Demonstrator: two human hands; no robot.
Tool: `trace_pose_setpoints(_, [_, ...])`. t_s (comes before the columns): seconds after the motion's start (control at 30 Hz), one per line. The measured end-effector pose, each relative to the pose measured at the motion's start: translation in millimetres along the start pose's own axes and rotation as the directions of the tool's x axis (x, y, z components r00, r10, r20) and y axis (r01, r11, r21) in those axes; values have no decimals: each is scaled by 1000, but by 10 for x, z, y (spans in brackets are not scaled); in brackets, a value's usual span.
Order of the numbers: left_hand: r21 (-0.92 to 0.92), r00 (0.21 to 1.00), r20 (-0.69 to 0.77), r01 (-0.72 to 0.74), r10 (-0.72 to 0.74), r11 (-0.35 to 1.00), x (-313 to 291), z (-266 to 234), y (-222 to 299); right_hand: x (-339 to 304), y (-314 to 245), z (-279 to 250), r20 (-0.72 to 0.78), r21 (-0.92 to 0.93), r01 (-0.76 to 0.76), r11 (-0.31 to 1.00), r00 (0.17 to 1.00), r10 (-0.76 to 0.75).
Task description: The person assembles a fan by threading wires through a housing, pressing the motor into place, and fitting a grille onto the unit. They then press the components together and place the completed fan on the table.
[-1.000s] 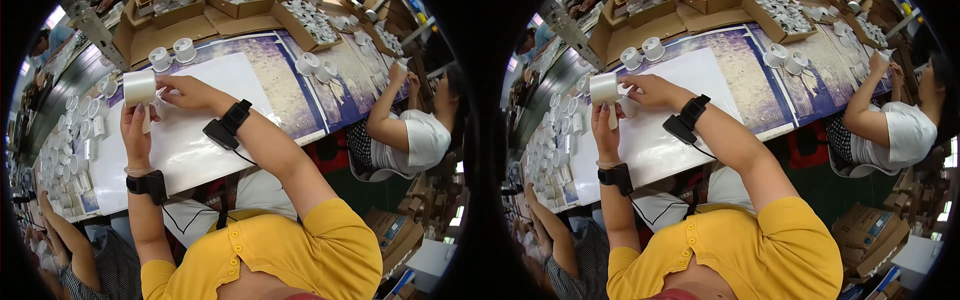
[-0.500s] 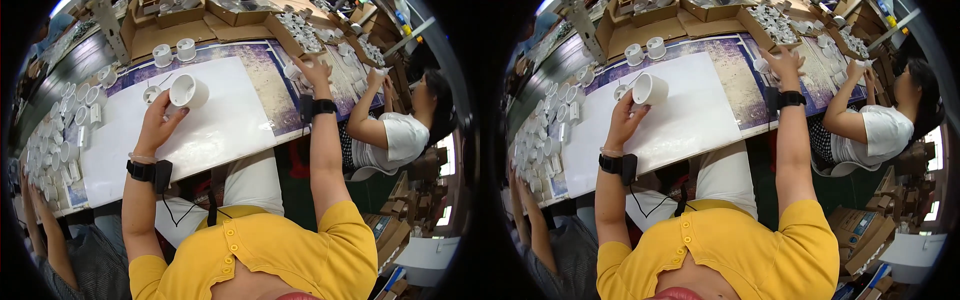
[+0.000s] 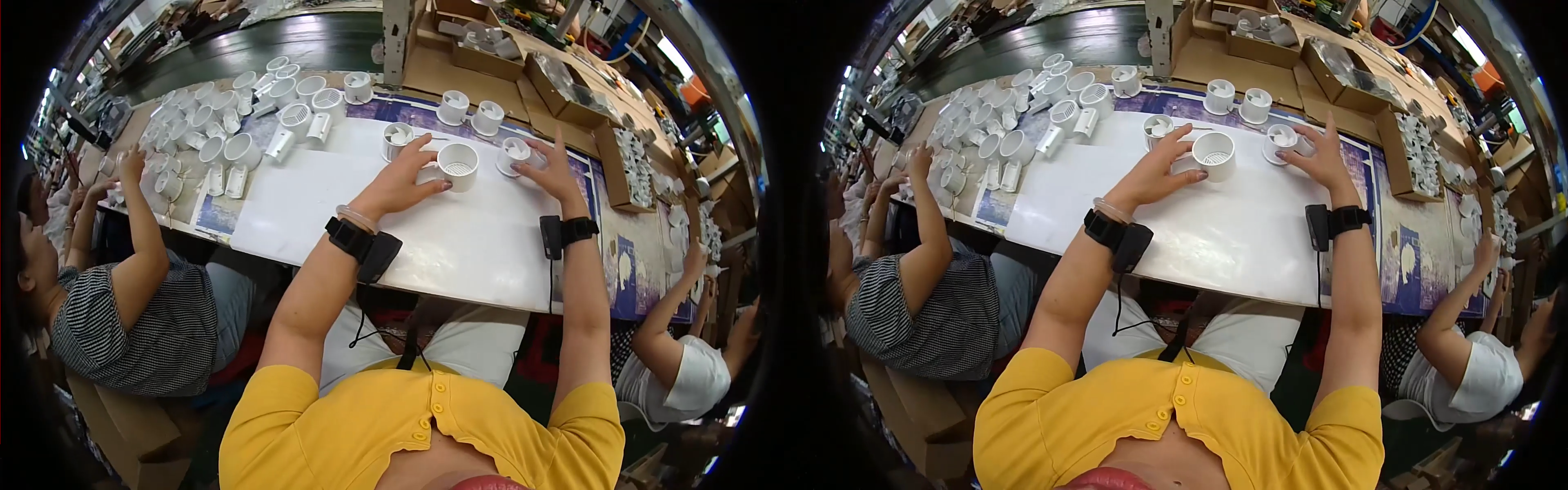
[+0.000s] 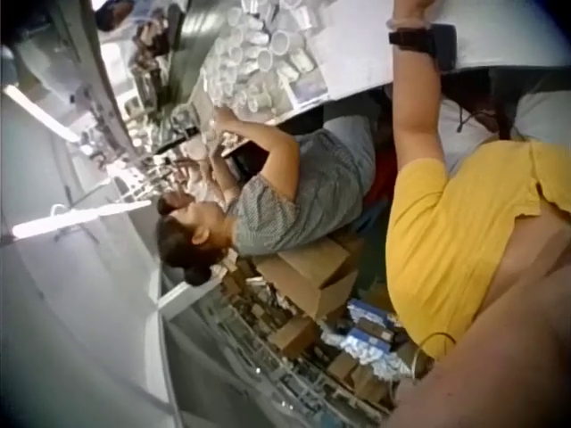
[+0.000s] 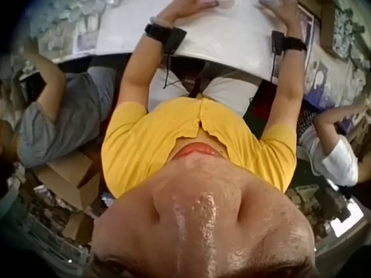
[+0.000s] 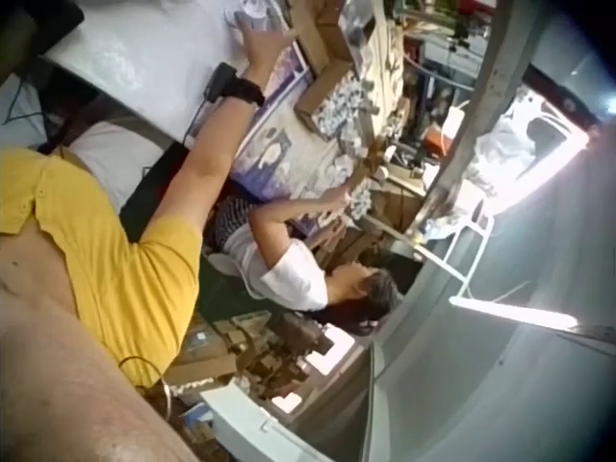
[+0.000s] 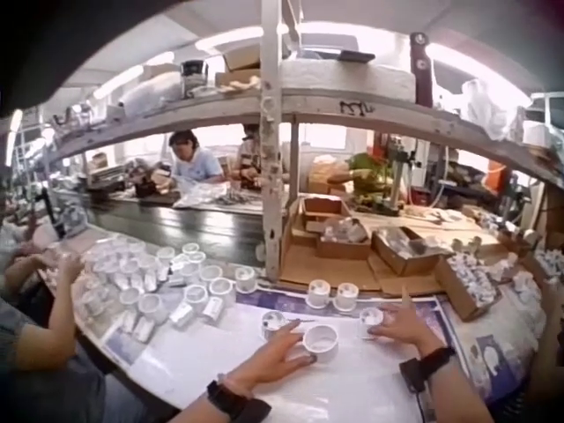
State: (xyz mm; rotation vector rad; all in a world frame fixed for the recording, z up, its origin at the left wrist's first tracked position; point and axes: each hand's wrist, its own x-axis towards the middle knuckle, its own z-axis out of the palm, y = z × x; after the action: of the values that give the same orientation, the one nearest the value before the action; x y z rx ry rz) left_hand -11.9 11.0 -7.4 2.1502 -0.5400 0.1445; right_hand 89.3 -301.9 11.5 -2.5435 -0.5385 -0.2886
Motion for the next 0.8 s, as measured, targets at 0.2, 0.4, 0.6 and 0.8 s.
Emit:
trace_pose_setpoints(0.2, [99, 925, -352, 187, -142, 977, 54, -146, -224, 645, -295, 240, 301, 264, 102, 959, 936, -182])
trace_pose_setpoints(0.4, [-576, 824, -477, -29, -307, 817, 105, -214, -3, 857, -603, 642, 272, 452, 250, 856, 876, -399])
trace_pose_setpoints(0.6, [-667, 915, -386, -187, -120, 721, 61, -133, 55, 885, -1021, 1072, 137, 538, 271, 798, 906, -400])
trace_pose_setpoints(0.8, [-620, 955, -297, -170, -28, 766, 72, -102, 53, 491, -1253, 643, 294, 187, 159, 969, 933, -210])
